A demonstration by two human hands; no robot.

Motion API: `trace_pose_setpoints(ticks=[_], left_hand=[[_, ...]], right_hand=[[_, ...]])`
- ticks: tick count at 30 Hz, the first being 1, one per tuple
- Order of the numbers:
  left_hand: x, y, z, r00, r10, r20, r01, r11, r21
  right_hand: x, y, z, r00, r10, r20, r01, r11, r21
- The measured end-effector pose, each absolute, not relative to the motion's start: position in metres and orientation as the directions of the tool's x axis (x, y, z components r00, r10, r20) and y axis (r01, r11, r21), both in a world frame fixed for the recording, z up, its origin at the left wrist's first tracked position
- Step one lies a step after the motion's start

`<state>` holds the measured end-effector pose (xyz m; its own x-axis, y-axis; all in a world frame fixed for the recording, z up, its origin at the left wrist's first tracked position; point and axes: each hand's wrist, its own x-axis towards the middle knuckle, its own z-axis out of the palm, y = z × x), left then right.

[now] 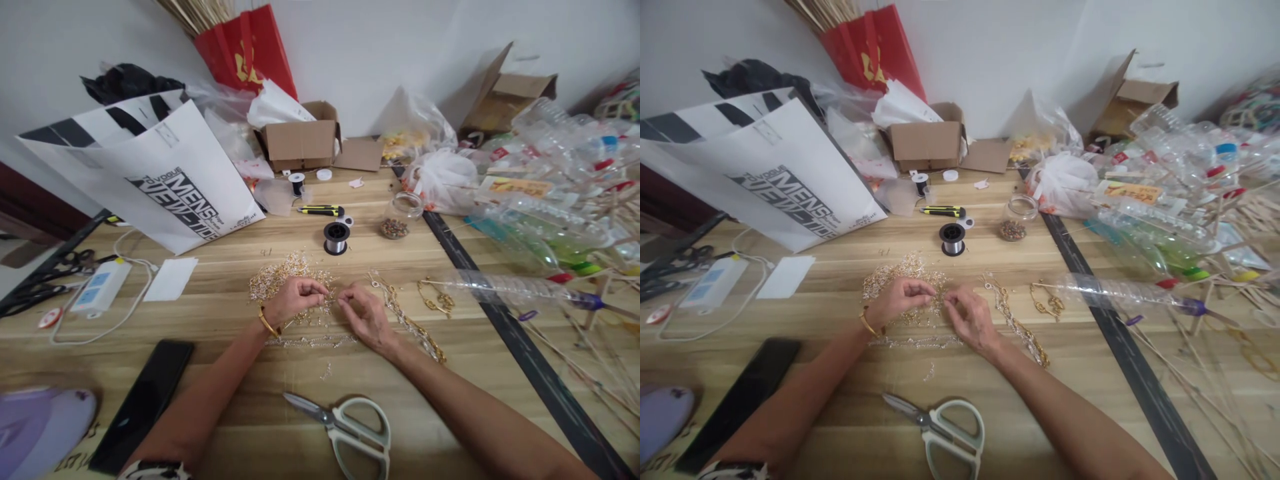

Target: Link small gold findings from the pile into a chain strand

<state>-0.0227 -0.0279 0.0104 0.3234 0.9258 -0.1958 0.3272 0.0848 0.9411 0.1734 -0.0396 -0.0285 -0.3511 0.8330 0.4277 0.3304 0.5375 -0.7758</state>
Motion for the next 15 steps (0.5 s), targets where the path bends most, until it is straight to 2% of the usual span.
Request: trace_pose_setpoints(ticks=[15], left_hand=[[-0.019, -0.0283, 0.0037, 0.333, 0.92, -0.207, 0.311, 0.101, 0.945]], right_hand=[[0.174, -0.0401, -0.0305, -0.362, 0.811, 0.46, 0.362, 0.577, -0.732]])
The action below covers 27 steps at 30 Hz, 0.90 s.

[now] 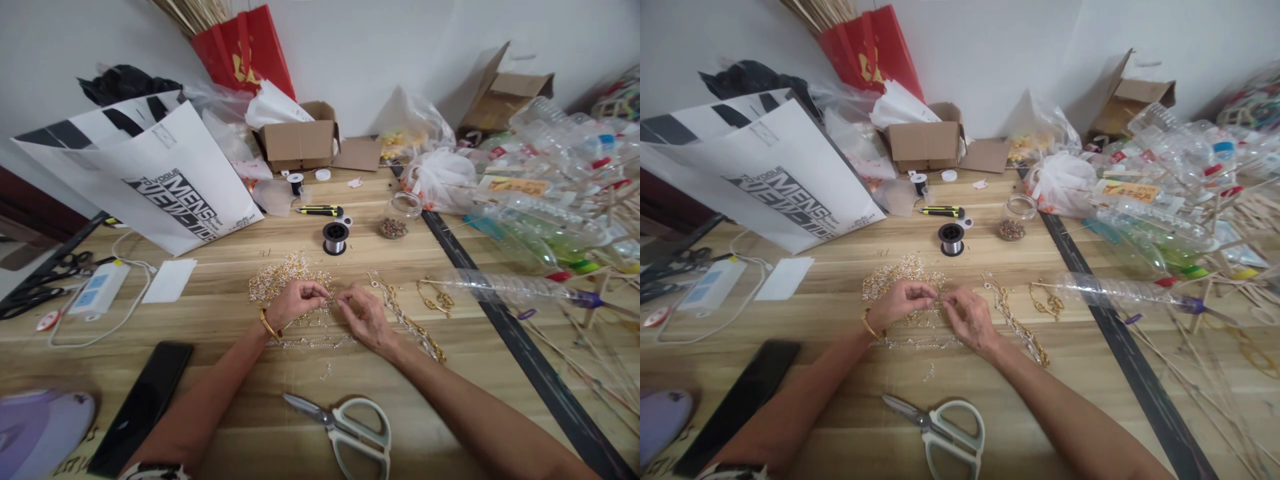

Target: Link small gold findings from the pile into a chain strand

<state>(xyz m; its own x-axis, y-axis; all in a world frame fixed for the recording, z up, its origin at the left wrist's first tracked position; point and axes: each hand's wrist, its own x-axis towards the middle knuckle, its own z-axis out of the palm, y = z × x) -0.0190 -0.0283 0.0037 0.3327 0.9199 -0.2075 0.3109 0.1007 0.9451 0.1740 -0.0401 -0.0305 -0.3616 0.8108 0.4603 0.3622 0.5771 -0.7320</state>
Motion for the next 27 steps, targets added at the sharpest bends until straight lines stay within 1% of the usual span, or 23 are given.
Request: trace_pose_setpoints(ticks=[13, 27], left_hand=[[-0.0169, -0.0305, 0.006, 0.357, 0.919, -0.167, 0.312, 0.051, 0.949], [-0.0158, -0.0314, 0.0069, 0.363, 0.917, -0.167, 0.325, 0.044, 0.945]], right_hand=[[0.1735, -0.0397, -0.0315, -0.361, 0.799, 0.481, 0.362, 0.596, -0.717], [0.1731, -0.0391, -0.0319, -0.371, 0.796, 0.478, 0.377, 0.6, -0.706]])
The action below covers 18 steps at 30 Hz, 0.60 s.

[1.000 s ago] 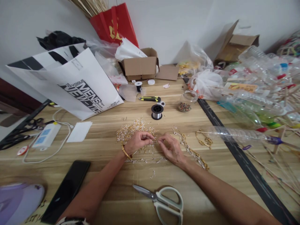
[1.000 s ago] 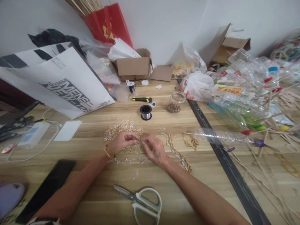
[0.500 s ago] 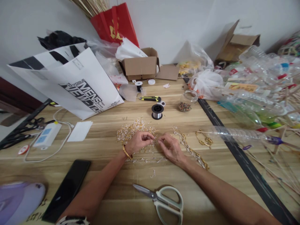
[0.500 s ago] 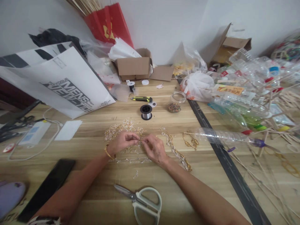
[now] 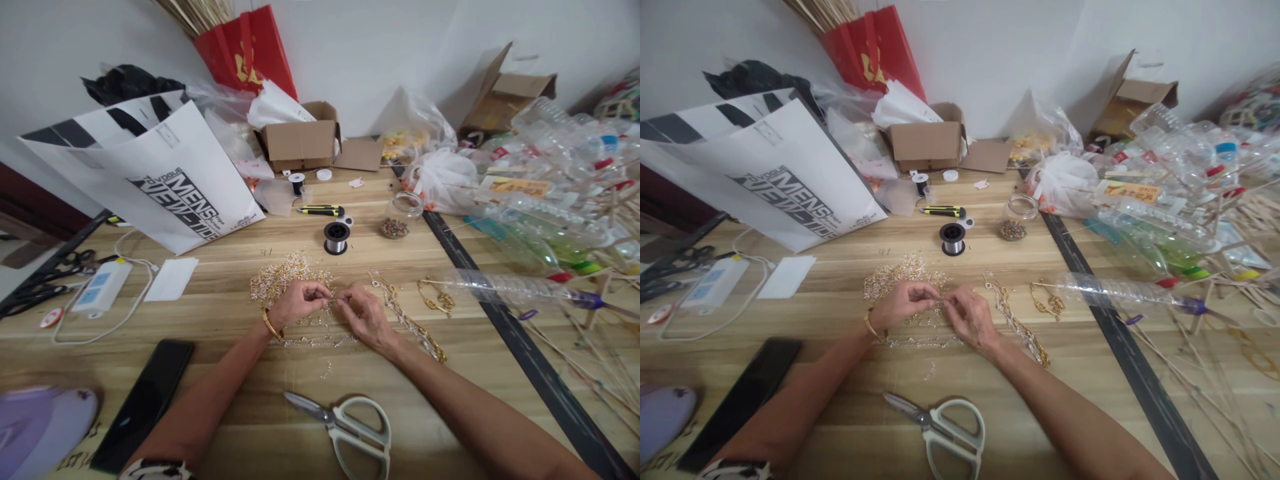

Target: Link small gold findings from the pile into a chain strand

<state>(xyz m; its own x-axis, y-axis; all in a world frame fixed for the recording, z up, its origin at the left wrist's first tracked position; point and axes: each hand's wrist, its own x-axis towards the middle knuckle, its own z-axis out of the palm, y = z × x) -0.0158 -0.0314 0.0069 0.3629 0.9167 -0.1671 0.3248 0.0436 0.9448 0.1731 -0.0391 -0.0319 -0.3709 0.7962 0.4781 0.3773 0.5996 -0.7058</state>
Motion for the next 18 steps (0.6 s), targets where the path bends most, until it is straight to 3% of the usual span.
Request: trace_pose_setpoints(ticks=[11, 18], left_hand=[[-0.0152, -0.0322, 0.0065, 0.402, 0.902, -0.157, 0.285, 0.04, 0.958], [-0.0124, -0.0335, 0.0028, 0.385, 0.911, -0.145, 0.367, -0.007, 0.93]], right_hand=[[0.1721, -0.0393, -0.0306, -0.365, 0.799, 0.477, 0.377, 0.596, -0.71], [0.1724, -0.0392, -0.0307, -0.368, 0.802, 0.471, 0.368, 0.591, -0.718]])
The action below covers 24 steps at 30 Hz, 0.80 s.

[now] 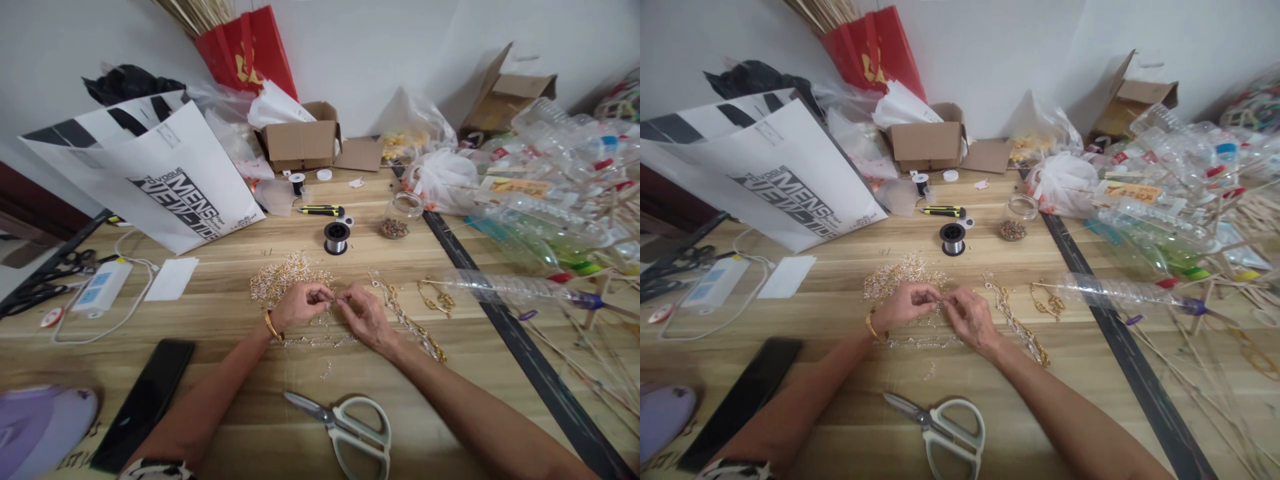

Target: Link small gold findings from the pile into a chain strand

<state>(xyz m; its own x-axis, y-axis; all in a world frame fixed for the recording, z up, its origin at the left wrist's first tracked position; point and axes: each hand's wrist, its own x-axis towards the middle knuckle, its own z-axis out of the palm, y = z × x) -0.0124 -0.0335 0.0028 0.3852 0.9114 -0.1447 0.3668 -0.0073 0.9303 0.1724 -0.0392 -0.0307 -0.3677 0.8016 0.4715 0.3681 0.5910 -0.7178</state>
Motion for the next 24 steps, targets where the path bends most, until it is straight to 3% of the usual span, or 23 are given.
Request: trace_pose_setpoints(ticks=[16, 24], left_hand=[[-0.0098, -0.0353, 0.0091, 0.396, 0.918, -0.028, 0.517, -0.198, 0.833], [-0.0114, -0.0349, 0.0113, 0.38, 0.922, -0.072, 0.584, -0.179, 0.792]], right_hand=[[0.1723, -0.0388, -0.0307, -0.399, 0.799, 0.45, 0.361, 0.588, -0.724], [0.1731, -0.0366, -0.0286, -0.32, 0.861, 0.396, 0.357, 0.497, -0.791]])
